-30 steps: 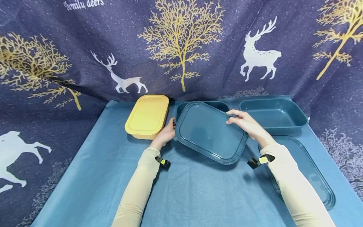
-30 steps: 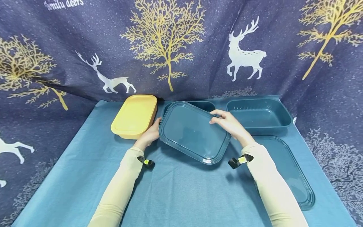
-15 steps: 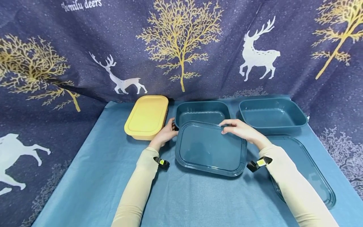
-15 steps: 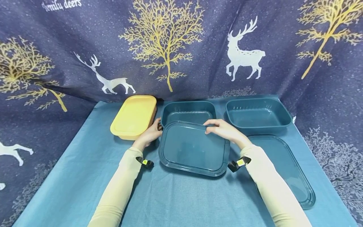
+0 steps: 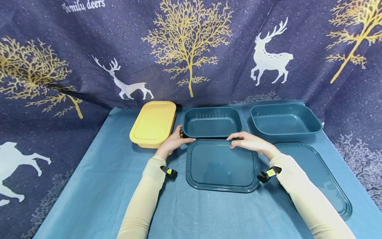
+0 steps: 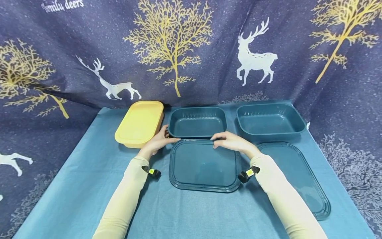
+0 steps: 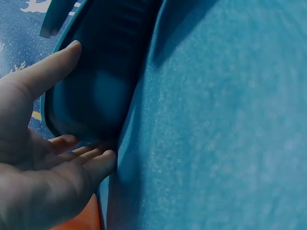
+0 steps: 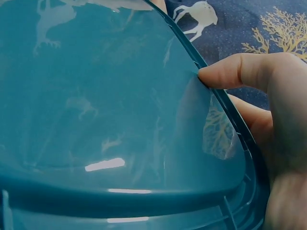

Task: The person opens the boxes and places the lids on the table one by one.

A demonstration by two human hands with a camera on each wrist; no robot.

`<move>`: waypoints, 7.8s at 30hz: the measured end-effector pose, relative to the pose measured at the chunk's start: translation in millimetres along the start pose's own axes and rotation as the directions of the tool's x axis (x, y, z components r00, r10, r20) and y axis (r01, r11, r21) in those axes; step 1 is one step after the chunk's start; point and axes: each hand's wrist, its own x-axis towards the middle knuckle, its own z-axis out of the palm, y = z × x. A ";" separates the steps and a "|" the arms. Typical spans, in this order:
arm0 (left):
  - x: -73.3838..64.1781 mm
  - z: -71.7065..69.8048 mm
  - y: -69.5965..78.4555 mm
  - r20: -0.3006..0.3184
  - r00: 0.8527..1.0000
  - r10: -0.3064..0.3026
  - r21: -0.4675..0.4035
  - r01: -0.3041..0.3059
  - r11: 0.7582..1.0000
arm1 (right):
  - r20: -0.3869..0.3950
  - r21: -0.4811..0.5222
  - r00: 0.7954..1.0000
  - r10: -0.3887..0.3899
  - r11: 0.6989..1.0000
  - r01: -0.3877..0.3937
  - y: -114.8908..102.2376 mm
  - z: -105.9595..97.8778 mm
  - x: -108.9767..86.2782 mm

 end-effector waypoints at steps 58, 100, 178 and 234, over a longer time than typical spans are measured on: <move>4.8 5.8 -3.1 -0.041 0.999 0.000 0.021 0.001 1.000 | 0.064 -0.363 0.986 -0.155 0.916 0.168 4.5 20.0 12.7; -15.5 -22.6 33.7 -0.085 0.992 0.091 0.047 -0.088 0.995 | 0.039 -0.238 0.981 -0.188 0.952 0.192 -35.4 24.0 16.7; -52.6 -148.1 -37.1 -0.460 0.881 -0.110 -0.081 0.081 0.993 | -0.366 -0.060 0.925 -0.104 0.994 0.088 -131.4 161.7 142.4; -78.3 -120.1 0.9 -0.121 0.899 0.422 0.749 -0.196 0.633 | -0.134 -0.087 0.988 -0.081 0.994 0.070 -107.7 159.4 143.1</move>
